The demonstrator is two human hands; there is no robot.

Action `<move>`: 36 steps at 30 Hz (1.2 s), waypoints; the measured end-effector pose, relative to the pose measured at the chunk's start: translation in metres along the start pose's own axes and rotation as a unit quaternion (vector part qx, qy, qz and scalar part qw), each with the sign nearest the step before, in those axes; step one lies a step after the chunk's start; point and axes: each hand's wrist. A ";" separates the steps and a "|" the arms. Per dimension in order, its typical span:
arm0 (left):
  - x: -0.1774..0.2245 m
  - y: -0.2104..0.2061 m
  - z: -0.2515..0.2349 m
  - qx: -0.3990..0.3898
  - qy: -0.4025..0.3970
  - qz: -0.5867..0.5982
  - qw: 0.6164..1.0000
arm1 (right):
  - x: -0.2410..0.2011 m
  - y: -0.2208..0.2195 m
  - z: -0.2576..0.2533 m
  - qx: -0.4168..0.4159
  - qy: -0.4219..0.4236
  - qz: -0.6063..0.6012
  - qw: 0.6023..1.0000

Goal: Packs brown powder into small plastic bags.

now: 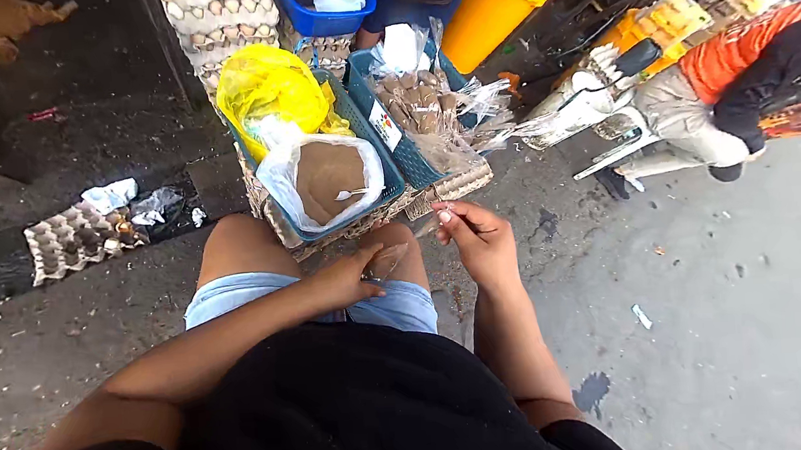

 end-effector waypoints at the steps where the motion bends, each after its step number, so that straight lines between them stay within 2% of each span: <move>1: -0.001 0.003 0.002 0.022 0.010 0.007 1.000 | -0.003 0.004 -0.017 0.002 0.005 0.009 1.000; 4: -0.005 0.012 0.010 0.074 0.020 0.040 0.996 | -0.012 0.020 -0.074 0.043 0.067 -0.003 0.997; 8: -0.008 0.015 0.017 0.090 0.008 0.048 0.995 | -0.019 0.043 -0.124 0.139 0.158 -0.102 0.972; 11: -0.012 0.017 0.021 0.097 0.002 0.047 0.994 | 0.010 0.029 -0.104 0.168 0.088 -0.013 0.982; 13: -0.014 0.018 0.024 0.110 0.001 0.065 0.992 | 0.042 0.009 -0.070 0.129 0.000 0.082 0.988; 16: -0.026 0.024 0.025 0.172 -0.029 0.070 0.982 | 0.088 -0.032 -0.018 0.078 -0.067 0.103 0.989; 19: -0.038 0.042 0.022 0.240 -0.057 0.060 0.967 | 0.113 -0.071 0.024 -0.016 -0.067 0.086 0.994; 21: -0.040 0.067 0.019 0.271 -0.048 0.040 0.961 | 0.119 -0.092 0.044 -0.113 -0.044 0.079 0.989; 24: -0.048 0.120 0.010 0.370 -0.025 0.025 0.928 | 0.134 -0.111 0.063 -0.312 -0.047 0.085 0.945; 26: -0.058 0.161 0.005 0.460 -0.012 0.044 0.887 | 0.142 -0.116 0.057 -0.446 -0.131 0.128 0.876; 27: -0.063 0.178 0.005 0.500 -0.011 0.056 0.864 | 0.145 -0.117 0.051 -0.473 -0.170 0.141 0.853; 30: -0.076 0.207 0.000 0.556 -0.006 0.097 0.826 | 0.158 -0.113 0.041 -0.428 -0.235 0.129 0.863; 33: -0.090 0.219 -0.025 0.505 0.019 0.113 0.856 | 0.168 -0.106 0.038 -0.392 -0.295 0.115 0.864; 36: -0.104 0.226 -0.062 0.467 0.086 0.032 0.879 | 0.169 -0.104 0.039 -0.387 -0.307 0.087 0.865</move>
Point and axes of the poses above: each hand's wrist, its own z-axis away from the middle knuckle, its own y-axis out of the back of the hand, x = y × z, and after that the axes turned 1 degree about -z, right-handed
